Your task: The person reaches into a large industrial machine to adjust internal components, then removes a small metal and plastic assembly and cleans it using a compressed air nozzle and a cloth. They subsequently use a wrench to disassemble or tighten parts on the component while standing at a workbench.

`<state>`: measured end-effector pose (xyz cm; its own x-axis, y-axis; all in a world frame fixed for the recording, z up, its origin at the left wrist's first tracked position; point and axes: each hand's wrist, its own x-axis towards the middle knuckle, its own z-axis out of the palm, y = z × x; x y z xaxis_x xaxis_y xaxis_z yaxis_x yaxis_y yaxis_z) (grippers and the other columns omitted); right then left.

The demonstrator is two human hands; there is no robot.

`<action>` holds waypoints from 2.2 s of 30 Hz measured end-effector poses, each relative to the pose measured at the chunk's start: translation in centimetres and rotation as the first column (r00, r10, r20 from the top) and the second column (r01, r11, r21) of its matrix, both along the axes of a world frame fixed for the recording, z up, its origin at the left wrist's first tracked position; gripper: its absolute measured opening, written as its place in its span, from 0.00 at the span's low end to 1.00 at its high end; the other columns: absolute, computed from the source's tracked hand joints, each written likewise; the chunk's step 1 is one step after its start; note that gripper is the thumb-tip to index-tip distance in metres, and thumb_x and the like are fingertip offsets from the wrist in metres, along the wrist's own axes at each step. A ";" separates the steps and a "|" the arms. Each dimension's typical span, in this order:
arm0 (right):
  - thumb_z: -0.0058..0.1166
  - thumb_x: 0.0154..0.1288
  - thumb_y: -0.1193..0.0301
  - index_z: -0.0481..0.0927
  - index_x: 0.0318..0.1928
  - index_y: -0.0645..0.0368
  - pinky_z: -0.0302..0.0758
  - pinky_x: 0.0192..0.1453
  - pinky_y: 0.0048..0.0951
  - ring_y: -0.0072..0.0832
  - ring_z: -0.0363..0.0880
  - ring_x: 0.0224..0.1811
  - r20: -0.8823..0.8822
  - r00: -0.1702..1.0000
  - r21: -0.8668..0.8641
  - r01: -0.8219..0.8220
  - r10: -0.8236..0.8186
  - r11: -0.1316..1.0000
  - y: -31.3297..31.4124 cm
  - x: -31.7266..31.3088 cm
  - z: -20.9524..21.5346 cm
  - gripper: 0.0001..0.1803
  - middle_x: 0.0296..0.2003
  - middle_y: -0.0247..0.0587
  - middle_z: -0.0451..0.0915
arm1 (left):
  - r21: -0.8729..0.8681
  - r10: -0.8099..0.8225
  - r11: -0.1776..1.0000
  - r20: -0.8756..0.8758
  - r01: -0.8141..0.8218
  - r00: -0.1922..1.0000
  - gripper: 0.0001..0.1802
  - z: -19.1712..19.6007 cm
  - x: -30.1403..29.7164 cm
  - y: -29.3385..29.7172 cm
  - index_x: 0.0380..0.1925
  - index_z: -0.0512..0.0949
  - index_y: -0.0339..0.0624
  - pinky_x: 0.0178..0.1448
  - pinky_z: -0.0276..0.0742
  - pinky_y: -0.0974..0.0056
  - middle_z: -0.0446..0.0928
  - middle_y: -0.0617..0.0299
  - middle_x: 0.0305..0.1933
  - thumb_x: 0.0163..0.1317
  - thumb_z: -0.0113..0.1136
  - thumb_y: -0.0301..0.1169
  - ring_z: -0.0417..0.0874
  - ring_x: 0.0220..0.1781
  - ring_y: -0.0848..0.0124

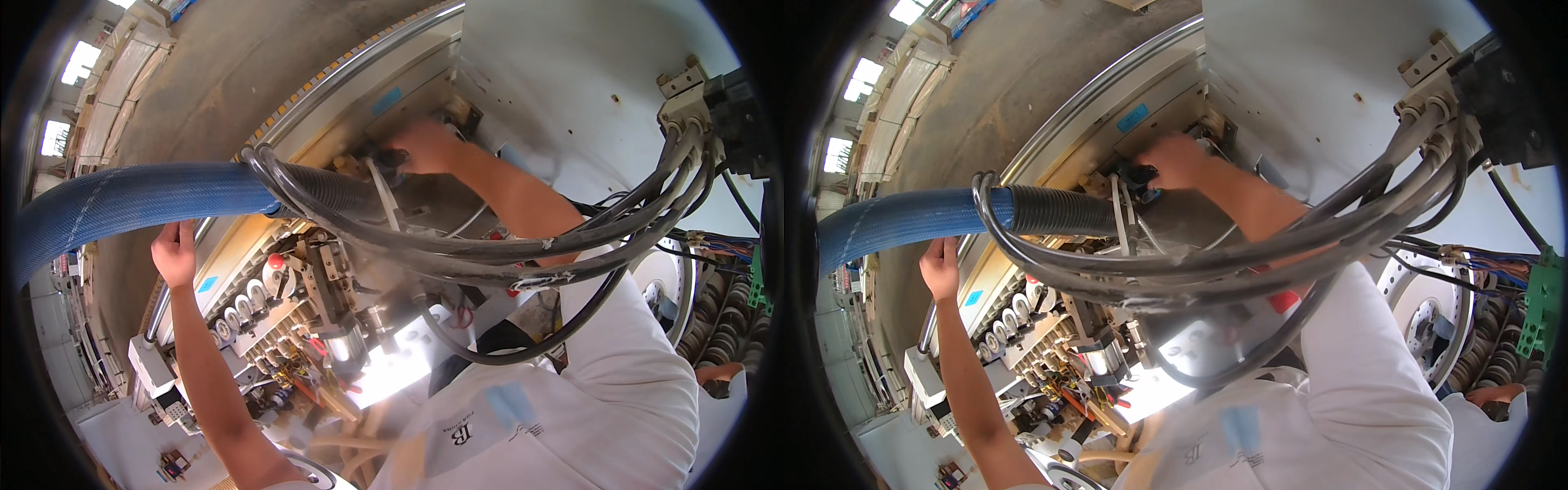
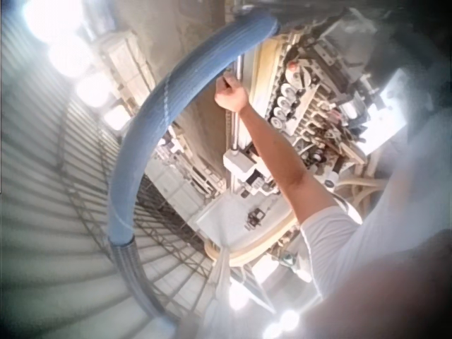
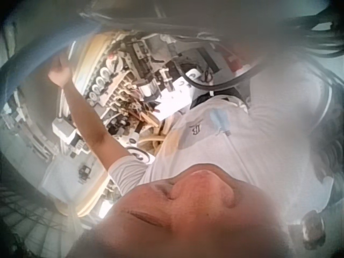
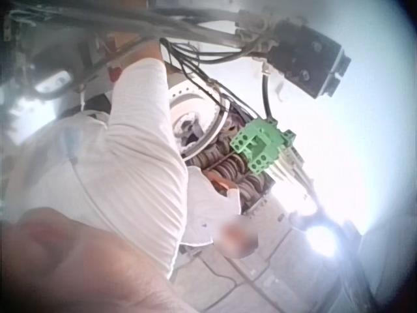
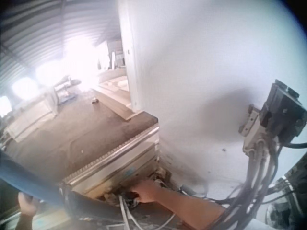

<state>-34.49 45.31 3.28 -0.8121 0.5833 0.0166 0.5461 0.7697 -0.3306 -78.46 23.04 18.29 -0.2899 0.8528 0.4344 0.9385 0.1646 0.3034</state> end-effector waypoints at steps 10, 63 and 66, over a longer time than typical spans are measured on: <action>0.71 0.49 0.65 0.81 0.50 0.48 0.71 0.68 0.46 0.38 0.83 0.51 -0.133 0.990 0.332 0.008 0.039 0.943 -1.1 0.5 -3.7 0.24 0.47 0.37 0.85 | -0.010 0.014 1.000 0.004 -0.014 1.000 0.14 0.3 0.6 0.5 0.34 0.85 0.39 0.31 0.70 0.64 0.72 0.57 0.17 0.69 0.61 0.39 0.69 0.20 0.72; 0.69 0.54 0.46 0.83 0.56 0.53 0.73 0.61 0.41 0.39 0.84 0.52 0.118 0.989 -0.258 0.120 -0.092 0.959 0.7 -1.1 -0.4 0.34 0.50 0.43 0.86 | -0.014 0.064 0.998 -0.012 -0.064 0.998 0.15 0.3 0.1 -0.7 0.27 0.83 0.40 0.28 0.69 0.63 0.72 0.61 0.16 0.68 0.62 0.39 0.71 0.18 0.70; 0.67 0.52 0.36 0.84 0.58 0.56 0.74 0.59 0.38 0.38 0.83 0.52 0.245 0.966 -0.655 0.229 -0.084 0.721 6.6 -1.8 -0.1 0.43 0.51 0.46 0.86 | -0.005 0.055 0.998 -0.005 -0.055 0.998 0.15 0.2 0.3 0.4 0.28 0.83 0.41 0.28 0.69 0.62 0.73 0.60 0.16 0.67 0.62 0.40 0.71 0.18 0.69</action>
